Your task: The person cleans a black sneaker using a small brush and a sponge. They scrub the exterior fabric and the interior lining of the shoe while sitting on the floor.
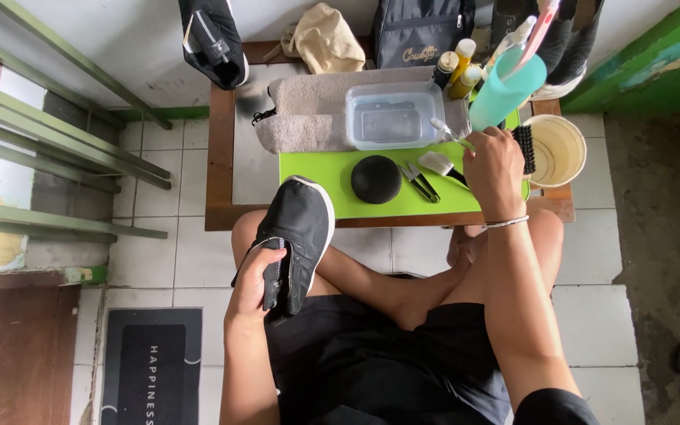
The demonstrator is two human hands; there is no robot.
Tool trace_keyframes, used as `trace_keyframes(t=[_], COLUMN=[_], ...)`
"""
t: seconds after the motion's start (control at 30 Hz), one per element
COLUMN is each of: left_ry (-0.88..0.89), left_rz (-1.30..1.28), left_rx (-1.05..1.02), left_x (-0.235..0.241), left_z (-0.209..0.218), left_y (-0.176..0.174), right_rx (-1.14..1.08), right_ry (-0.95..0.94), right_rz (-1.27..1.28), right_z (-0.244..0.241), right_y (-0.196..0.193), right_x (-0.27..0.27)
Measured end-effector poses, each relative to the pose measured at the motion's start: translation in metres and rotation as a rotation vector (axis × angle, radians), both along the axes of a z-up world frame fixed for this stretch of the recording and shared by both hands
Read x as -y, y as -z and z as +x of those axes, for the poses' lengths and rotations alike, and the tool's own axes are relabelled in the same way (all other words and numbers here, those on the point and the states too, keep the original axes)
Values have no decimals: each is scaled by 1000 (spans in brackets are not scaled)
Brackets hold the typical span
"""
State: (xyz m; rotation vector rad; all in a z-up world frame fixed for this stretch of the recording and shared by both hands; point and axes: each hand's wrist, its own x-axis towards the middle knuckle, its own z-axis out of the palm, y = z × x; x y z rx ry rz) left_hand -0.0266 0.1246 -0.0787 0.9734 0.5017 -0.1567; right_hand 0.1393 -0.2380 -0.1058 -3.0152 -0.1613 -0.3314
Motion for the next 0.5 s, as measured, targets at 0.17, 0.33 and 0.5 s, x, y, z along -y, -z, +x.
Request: trace_keyframes(t=[0.17, 0.33, 0.5], left_ry=[-117, 35, -14], left_rz=[-175, -539, -489], left_rx=[-60, 46, 373], left_x=[9, 1, 6], left_z=[2, 4, -4], left_y=[-16, 20, 33], right_rx=[86, 82, 172], right_ry=[-72, -70, -120], right_rz=[2, 99, -79], right_z=[-14, -19, 9], right_y=[-26, -58, -43], right_x=[-8, -28, -31])
